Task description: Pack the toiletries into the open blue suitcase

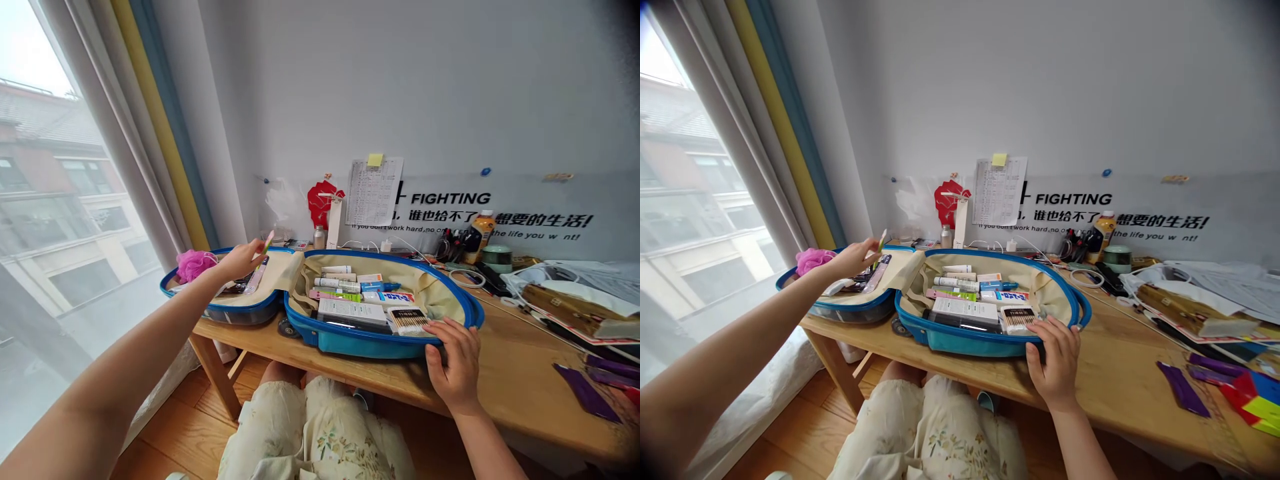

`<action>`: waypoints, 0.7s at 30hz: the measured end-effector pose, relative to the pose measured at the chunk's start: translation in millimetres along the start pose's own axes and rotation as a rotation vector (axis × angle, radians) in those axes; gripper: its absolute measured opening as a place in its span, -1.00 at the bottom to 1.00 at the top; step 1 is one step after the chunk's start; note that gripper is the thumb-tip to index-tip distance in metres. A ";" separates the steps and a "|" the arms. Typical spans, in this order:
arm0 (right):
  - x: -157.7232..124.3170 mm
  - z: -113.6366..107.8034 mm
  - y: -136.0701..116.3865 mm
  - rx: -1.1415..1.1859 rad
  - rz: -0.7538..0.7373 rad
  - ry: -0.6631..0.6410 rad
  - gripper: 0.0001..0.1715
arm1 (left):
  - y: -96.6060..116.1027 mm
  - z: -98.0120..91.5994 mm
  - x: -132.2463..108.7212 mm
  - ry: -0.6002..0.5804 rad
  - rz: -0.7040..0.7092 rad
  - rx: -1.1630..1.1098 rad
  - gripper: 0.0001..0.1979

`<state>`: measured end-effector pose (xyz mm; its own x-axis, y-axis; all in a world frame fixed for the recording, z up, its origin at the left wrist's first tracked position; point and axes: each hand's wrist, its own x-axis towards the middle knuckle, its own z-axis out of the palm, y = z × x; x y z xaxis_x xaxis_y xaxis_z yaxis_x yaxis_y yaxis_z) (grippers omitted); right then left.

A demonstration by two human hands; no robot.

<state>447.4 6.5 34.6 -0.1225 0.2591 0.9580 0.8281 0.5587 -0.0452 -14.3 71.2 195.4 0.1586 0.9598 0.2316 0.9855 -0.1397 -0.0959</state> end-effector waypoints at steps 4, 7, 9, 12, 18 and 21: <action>0.4 0.1 0.1 0.020 -0.018 0.018 -0.73 | 76.7 -17.7 27.3 0.052 0.257 -0.048 -0.60; 0.5 -0.5 -0.2 0.021 -0.022 0.019 -0.73 | 131.1 -2.1 41.5 -0.090 0.405 -0.001 -0.64; 0.4 -0.9 -0.3 0.012 -0.024 0.012 -0.74 | 154.9 14.9 46.2 -0.157 0.449 0.014 -0.68; 0.1 -1.2 -0.5 0.004 -0.034 0.004 -0.73 | 171.2 35.2 48.0 -0.226 0.496 0.043 -0.70; -1.6 -0.4 0.7 0.008 -0.023 0.007 -0.74 | 176.3 43.8 45.2 -0.252 0.545 0.063 -0.71; -1.6 -0.3 1.3 0.020 -0.015 0.002 -0.74 | 178.4 42.0 43.5 -0.237 0.542 0.048 -0.70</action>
<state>448.7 6.6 33.1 -0.1339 0.2488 0.9593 0.8150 0.5783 -0.0362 166.0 98.2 147.7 0.6157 0.7834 -0.0848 0.7629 -0.6196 -0.1847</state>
